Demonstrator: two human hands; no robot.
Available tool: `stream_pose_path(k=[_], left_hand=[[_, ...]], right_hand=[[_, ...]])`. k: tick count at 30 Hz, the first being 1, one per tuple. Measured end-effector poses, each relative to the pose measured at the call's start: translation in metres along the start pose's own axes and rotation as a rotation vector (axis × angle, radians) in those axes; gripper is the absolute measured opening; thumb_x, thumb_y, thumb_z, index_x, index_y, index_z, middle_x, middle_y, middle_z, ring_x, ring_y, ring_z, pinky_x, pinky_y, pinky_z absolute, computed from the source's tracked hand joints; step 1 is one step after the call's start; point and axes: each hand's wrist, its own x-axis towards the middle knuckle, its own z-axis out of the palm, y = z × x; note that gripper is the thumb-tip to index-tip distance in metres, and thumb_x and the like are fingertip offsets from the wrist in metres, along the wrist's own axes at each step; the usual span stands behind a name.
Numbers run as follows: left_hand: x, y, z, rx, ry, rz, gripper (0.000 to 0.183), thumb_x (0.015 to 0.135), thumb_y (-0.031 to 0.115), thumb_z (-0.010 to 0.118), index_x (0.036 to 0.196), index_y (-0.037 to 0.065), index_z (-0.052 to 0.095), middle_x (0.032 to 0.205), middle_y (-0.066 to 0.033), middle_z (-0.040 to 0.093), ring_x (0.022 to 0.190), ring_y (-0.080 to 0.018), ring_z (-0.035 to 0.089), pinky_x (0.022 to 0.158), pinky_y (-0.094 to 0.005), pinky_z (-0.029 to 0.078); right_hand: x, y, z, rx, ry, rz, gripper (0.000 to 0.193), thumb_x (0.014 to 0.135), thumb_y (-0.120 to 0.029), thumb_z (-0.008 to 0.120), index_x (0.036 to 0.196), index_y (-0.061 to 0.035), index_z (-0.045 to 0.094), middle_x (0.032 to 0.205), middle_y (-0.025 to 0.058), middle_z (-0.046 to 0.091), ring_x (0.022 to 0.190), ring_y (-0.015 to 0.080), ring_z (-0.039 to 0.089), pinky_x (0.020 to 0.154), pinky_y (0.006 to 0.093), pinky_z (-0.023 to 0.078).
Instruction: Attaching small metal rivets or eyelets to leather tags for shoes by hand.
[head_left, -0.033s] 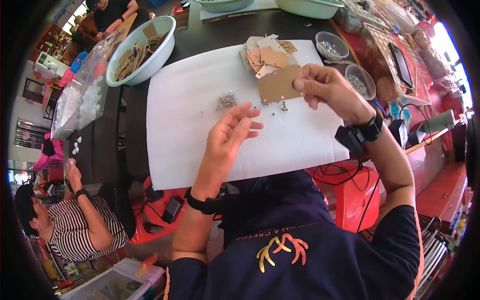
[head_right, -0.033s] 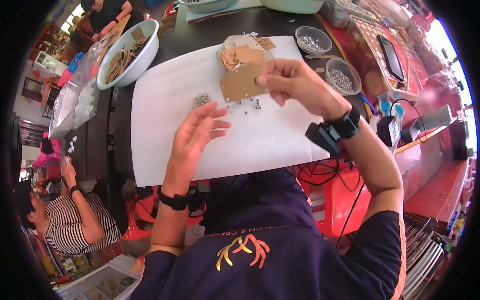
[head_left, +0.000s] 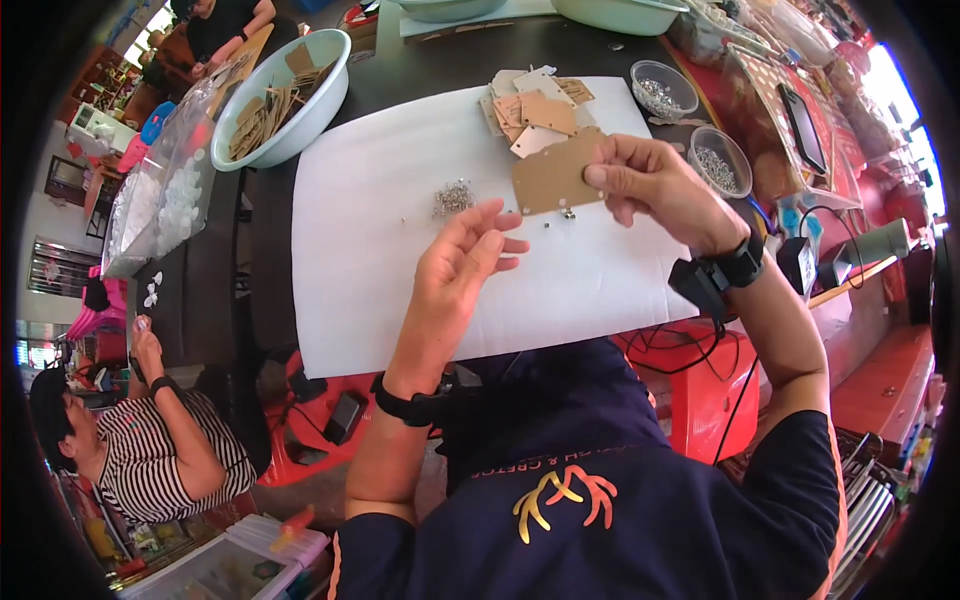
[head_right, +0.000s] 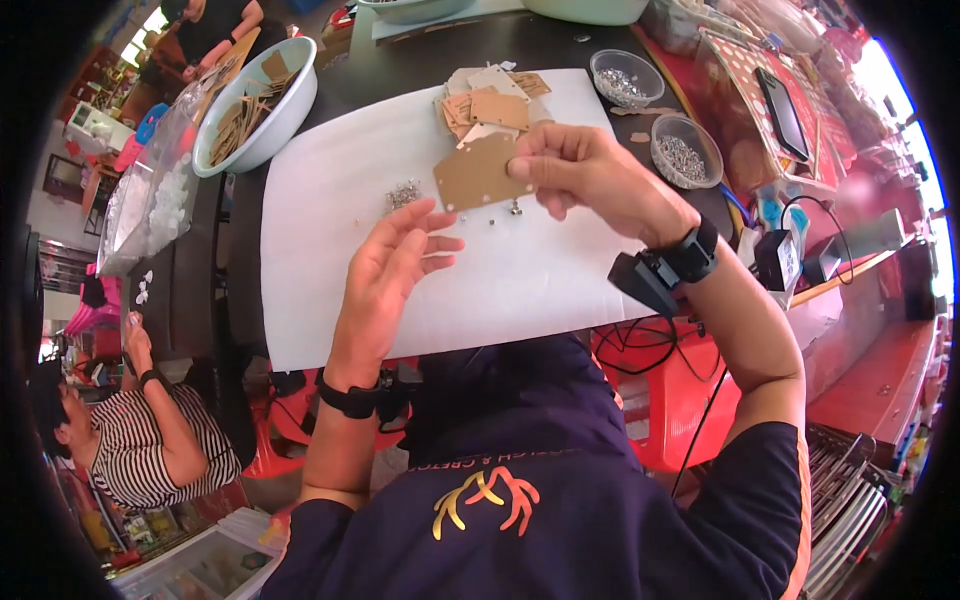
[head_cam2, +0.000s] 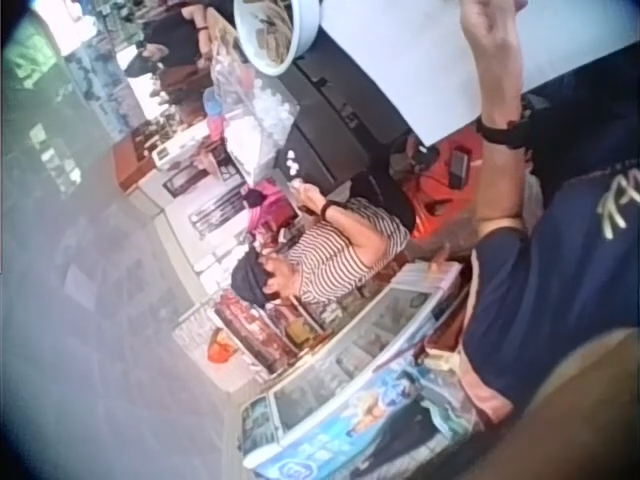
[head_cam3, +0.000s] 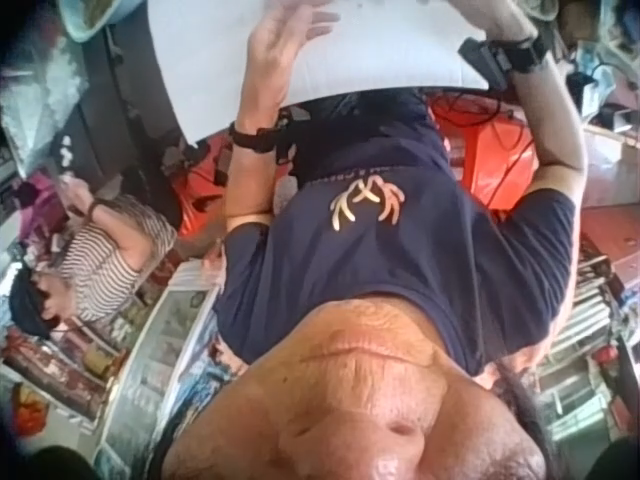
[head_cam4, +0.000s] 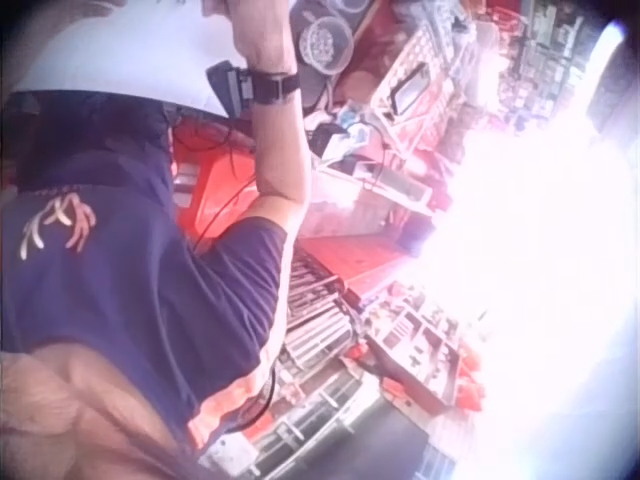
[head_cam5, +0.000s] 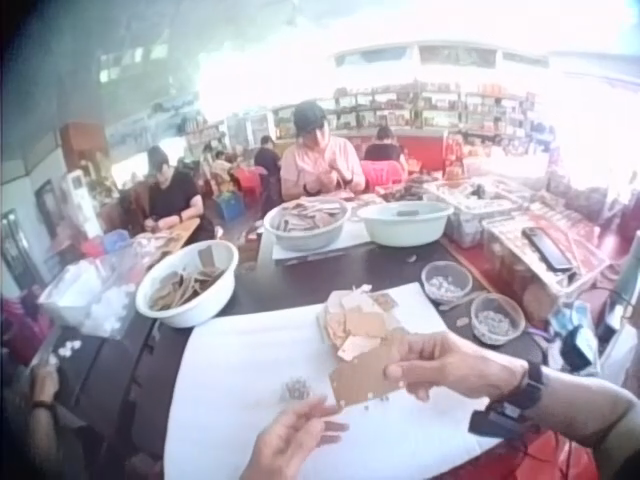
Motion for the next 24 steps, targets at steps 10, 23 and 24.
stream_pose_path(k=[10, 23, 24], left_hand=[[-0.015, -0.015, 0.007, -0.098, 0.107, 0.106, 0.039, 0.1, 0.02, 0.056, 0.13, -0.004, 0.051, 0.116, -0.0115, 0.064, 0.11, -0.0201, 0.062, 0.092, -0.0339, 0.051], [-0.018, -0.029, -0.003, -0.427, 0.278, 0.09, 0.042, 0.104, 0.023, 0.043, 0.139, -0.001, 0.043, 0.135, -0.0217, 0.053, 0.116, -0.0365, 0.059, 0.098, -0.0473, 0.05], [-0.018, -0.029, -0.003, -0.428, 0.279, 0.092, 0.042, 0.104, 0.023, 0.043, 0.139, -0.001, 0.043, 0.135, -0.0217, 0.053, 0.116, -0.0365, 0.059, 0.098, -0.0473, 0.05]], right_hand=[[-0.02, 0.033, 0.054, 0.41, -0.041, 0.303, 0.028, 0.095, -0.024, 0.066, 0.105, 0.001, 0.057, 0.087, 0.0068, 0.063, 0.072, 0.0152, 0.068, 0.066, 0.0303, 0.058], [0.026, 0.034, 0.038, -0.842, 0.083, -0.36, 0.021, 0.087, -0.022, 0.067, 0.093, -0.0022, 0.065, 0.081, 0.0125, 0.069, 0.071, 0.029, 0.068, 0.064, 0.0397, 0.053], [0.033, 0.031, 0.032, -0.953, 0.141, -0.386, 0.024, 0.087, -0.025, 0.066, 0.093, -0.0024, 0.064, 0.084, 0.0127, 0.069, 0.074, 0.0318, 0.068, 0.066, 0.042, 0.052]])
